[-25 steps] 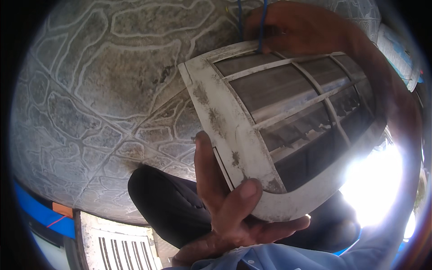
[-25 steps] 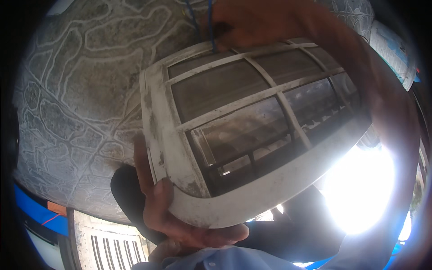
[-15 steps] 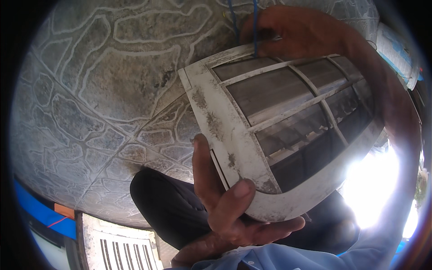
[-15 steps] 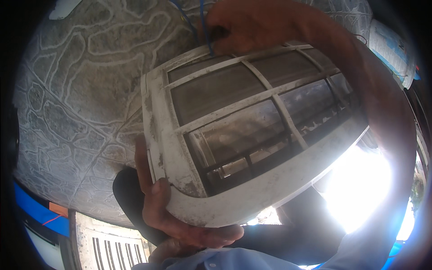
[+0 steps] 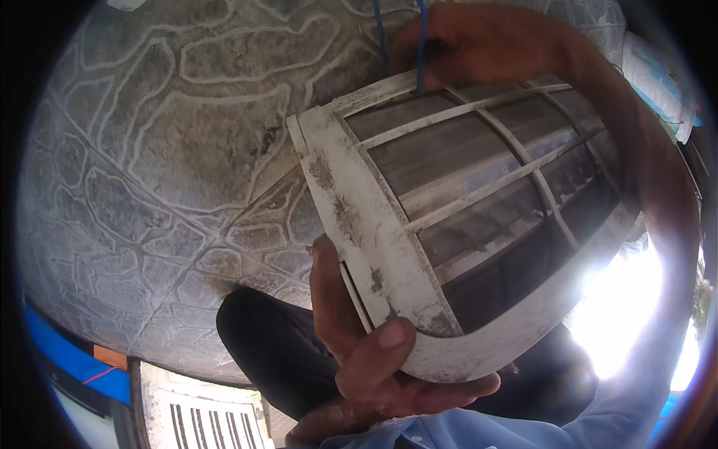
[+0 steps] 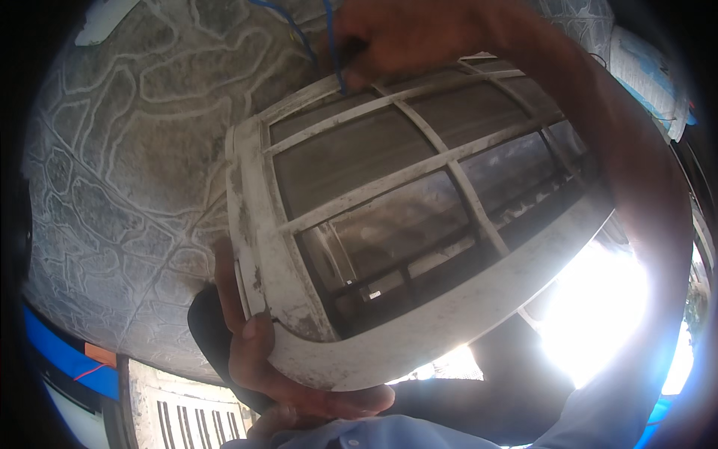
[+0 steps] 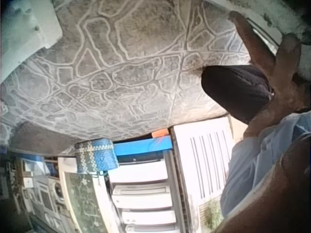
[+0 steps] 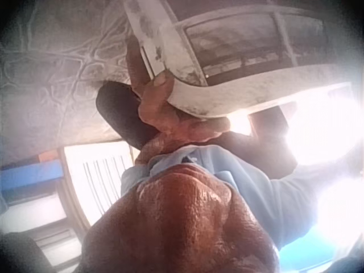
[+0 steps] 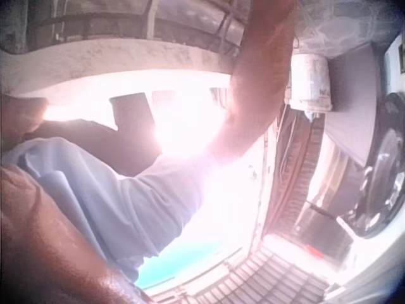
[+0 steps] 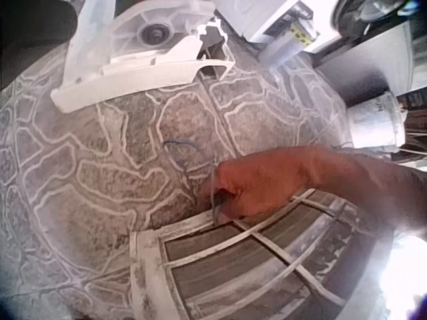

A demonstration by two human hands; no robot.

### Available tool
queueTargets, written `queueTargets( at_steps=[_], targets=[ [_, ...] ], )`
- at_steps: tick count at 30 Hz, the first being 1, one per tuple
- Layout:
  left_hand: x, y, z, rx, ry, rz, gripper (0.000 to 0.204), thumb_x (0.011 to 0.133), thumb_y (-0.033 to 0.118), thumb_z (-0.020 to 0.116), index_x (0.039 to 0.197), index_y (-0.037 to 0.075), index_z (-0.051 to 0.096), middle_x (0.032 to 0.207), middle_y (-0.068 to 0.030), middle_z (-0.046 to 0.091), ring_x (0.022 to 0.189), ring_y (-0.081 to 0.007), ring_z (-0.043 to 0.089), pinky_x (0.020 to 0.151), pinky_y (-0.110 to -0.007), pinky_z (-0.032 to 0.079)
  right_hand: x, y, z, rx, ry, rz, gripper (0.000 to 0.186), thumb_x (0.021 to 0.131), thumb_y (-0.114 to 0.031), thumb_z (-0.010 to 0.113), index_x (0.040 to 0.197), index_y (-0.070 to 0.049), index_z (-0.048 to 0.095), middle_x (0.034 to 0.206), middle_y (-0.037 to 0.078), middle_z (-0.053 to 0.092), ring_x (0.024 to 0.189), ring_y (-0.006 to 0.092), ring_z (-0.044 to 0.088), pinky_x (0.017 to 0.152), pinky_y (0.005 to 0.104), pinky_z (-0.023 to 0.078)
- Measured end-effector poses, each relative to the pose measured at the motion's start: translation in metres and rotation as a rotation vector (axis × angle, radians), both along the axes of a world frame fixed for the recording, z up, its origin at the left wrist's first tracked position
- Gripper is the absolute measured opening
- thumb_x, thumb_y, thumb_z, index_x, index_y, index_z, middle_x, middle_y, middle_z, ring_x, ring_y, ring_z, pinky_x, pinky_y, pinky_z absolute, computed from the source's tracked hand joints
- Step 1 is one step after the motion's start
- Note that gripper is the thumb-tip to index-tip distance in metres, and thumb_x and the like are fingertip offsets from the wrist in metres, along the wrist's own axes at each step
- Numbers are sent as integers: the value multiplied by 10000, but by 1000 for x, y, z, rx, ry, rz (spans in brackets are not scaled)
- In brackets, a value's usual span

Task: The person disassembles a wall-mounted air conditioner unit using a screwdriver. They remove the front cover, filters, and internal components, then reassemble the unit.

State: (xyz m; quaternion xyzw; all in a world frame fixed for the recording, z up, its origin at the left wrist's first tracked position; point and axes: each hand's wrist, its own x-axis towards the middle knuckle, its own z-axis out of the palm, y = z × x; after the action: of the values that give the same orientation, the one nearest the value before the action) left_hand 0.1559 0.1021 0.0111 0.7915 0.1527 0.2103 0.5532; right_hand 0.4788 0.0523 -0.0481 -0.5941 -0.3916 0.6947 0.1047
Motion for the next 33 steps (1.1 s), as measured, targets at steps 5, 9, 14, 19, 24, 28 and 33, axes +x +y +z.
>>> queueTargets(
  at_steps=[5, 9, 14, 19, 24, 28, 33],
  targets=[
    [-3, 6, 3, 128, -7, -51, 731, 965, 620, 612, 1539, 233, 377, 1518, -184, 289, 1418, -613, 316, 1047, -638, 559, -12, 14, 9, -25, -174, 10, 305, 940, -149, 640, 1193, 21, 627, 949, 163, 704, 832, 268, 643, 787, 403, 516],
    [5, 6, -12, 207, -85, -38, 713, 982, 627, 577, 1554, 254, 372, 1499, -132, 311, 1423, -613, 302, 1064, -644, 549, -24, -17, -9, 373, -441, 34, 235, 921, -154, 690, 1116, -35, 633, 888, 106, 676, 687, 262, 616, 671, 391, 499],
    [15, 3, -23, 164, -155, 38, 673, 1005, 638, 524, 1574, 310, 373, 1461, -62, 337, 1433, -609, 280, 1093, -657, 525, -7, -6, 5, 384, -340, 132, 354, 927, -170, 626, 1206, 49, 622, 1010, 224, 720, 877, 307, 659, 801, 430, 519],
    [12, -9, -12, -45, -106, 81, 684, 1001, 636, 535, 1565, 286, 368, 1466, -68, 328, 1447, -600, 257, 1106, -649, 521, 6, 35, 44, 5, -193, 241, 325, 923, -242, 638, 1075, 44, 663, 956, 215, 721, 858, 315, 665, 787, 439, 521],
    [27, -6, -10, -38, -153, 62, 769, 983, 628, 575, 1562, 182, 336, 1471, -68, 325, 1457, -599, 231, 1117, -648, 511, 1, 16, 22, -49, 35, -532, 287, 984, -288, 624, 917, -22, 708, 769, 106, 683, 765, 247, 646, 757, 401, 518],
    [22, -3, -10, 33, -113, 53, 710, 982, 616, 592, 1504, 170, 409, 1509, -64, 304, 1453, -592, 249, 1126, -639, 500, 10, 40, -10, -13, 130, -727, 338, 1030, -336, 595, 824, -86, 691, 727, 50, 652, 721, 191, 633, 733, 360, 513],
    [14, 0, 7, -222, 58, 167, 575, 1018, 529, 581, 1418, 118, 527, 1488, -138, 429, 1407, -509, 387, 1074, -598, 515, -3, 62, 87, -215, -517, -104, 399, 1047, -371, 582, 814, -64, 683, 746, 52, 668, 617, 161, 631, 607, 347, 499]
  ],
)
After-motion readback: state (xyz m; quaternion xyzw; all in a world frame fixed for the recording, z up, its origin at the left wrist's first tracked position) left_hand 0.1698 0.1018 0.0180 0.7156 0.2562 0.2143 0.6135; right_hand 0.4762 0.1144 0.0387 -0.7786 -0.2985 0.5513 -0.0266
